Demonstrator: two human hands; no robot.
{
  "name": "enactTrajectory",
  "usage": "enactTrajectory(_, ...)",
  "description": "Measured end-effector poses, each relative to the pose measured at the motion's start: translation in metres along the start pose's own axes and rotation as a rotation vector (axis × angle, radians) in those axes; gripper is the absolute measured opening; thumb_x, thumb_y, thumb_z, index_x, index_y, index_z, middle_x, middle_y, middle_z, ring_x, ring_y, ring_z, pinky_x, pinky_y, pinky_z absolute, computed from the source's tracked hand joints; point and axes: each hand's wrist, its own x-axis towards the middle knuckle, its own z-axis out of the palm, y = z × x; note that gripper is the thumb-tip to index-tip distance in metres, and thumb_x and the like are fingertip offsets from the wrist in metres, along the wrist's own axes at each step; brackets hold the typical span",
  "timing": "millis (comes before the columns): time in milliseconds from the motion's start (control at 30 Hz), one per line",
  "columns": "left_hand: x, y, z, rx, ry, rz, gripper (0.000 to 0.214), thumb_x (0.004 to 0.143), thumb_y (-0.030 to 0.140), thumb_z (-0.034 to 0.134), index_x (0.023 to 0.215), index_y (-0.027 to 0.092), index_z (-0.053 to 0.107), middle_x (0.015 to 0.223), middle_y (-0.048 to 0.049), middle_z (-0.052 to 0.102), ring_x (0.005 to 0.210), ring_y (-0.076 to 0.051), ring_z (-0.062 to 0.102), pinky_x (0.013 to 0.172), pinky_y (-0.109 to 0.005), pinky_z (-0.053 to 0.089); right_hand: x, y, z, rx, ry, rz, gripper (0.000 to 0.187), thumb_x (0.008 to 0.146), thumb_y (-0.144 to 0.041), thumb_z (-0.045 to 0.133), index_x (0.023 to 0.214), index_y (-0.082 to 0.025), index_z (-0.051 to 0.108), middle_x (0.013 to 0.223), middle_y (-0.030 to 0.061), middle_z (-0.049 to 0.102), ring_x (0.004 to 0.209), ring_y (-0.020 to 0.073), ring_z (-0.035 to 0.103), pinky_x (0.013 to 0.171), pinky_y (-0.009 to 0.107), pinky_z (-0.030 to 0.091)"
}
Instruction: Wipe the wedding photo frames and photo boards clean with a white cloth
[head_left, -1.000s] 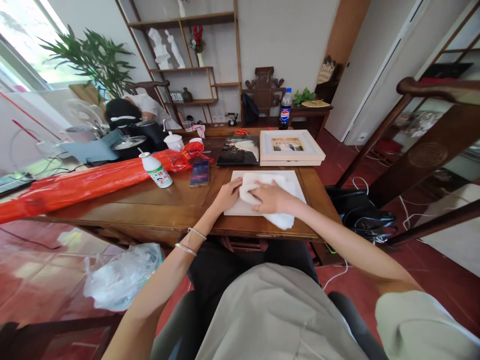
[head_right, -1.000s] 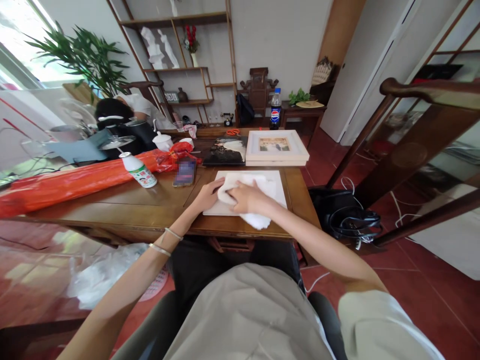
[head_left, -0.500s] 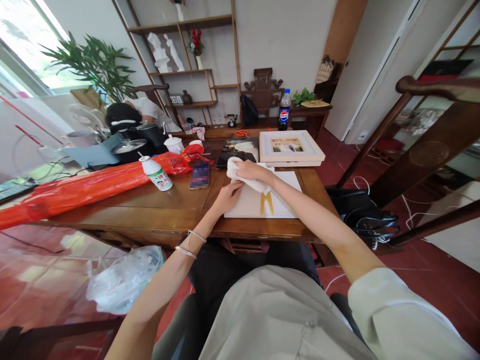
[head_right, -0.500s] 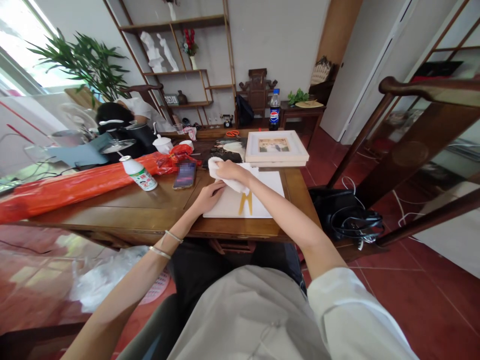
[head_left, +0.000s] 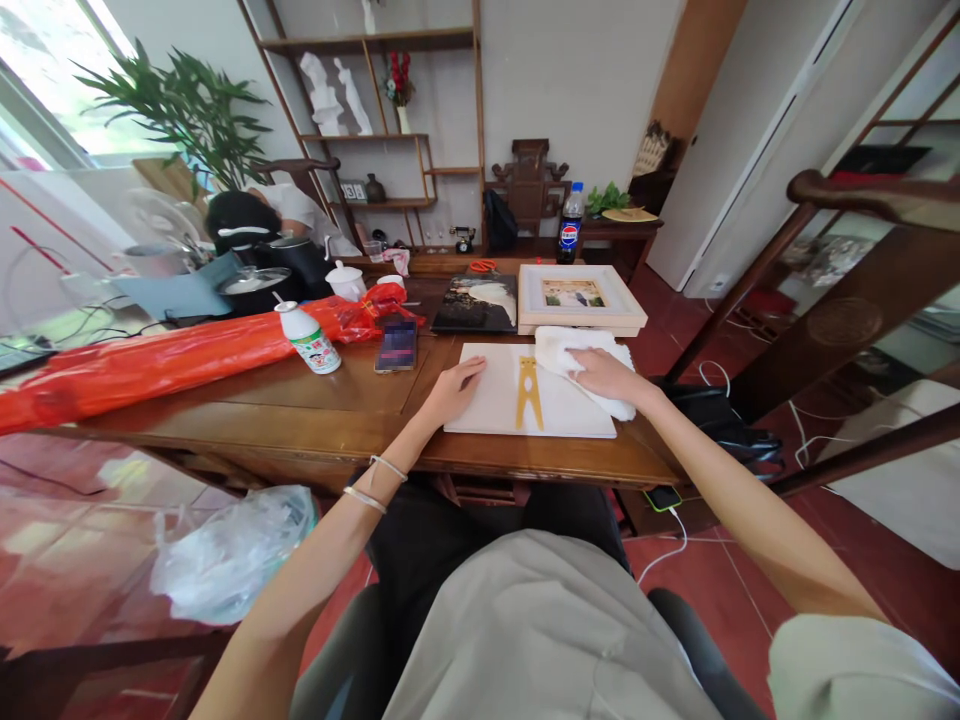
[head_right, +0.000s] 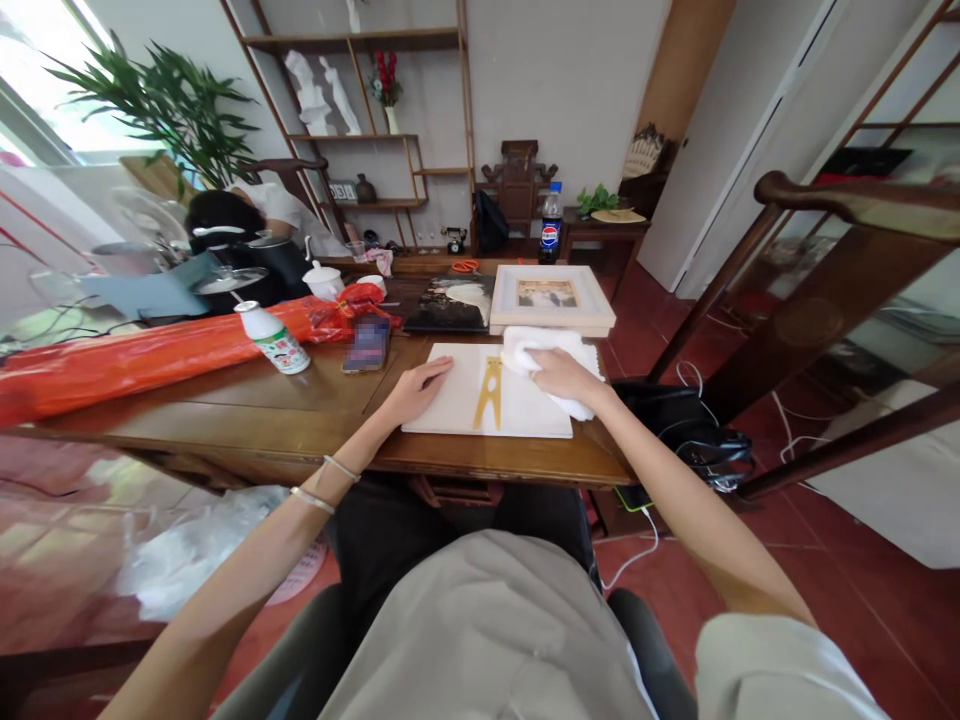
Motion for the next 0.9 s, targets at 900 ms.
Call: enactTrajectory(900,0.000,0.002,0.000,0.007,-0.007,0.001,0.040,0.088,0.026,0.041,0.120,0.013,0.061,0.133,-0.0069,0.054,0.127,-0.020,0.047,0.112,-0.036,0.032,-0.023,-0.011,-0.003,-0.050,0.011,-0.235,0.034,0.093,-0.029,0.037,0.109,-0.015,0.064,0.131,0.0128,0.055,0.126,0.0312,0.044,0.103,0.046,0.034)
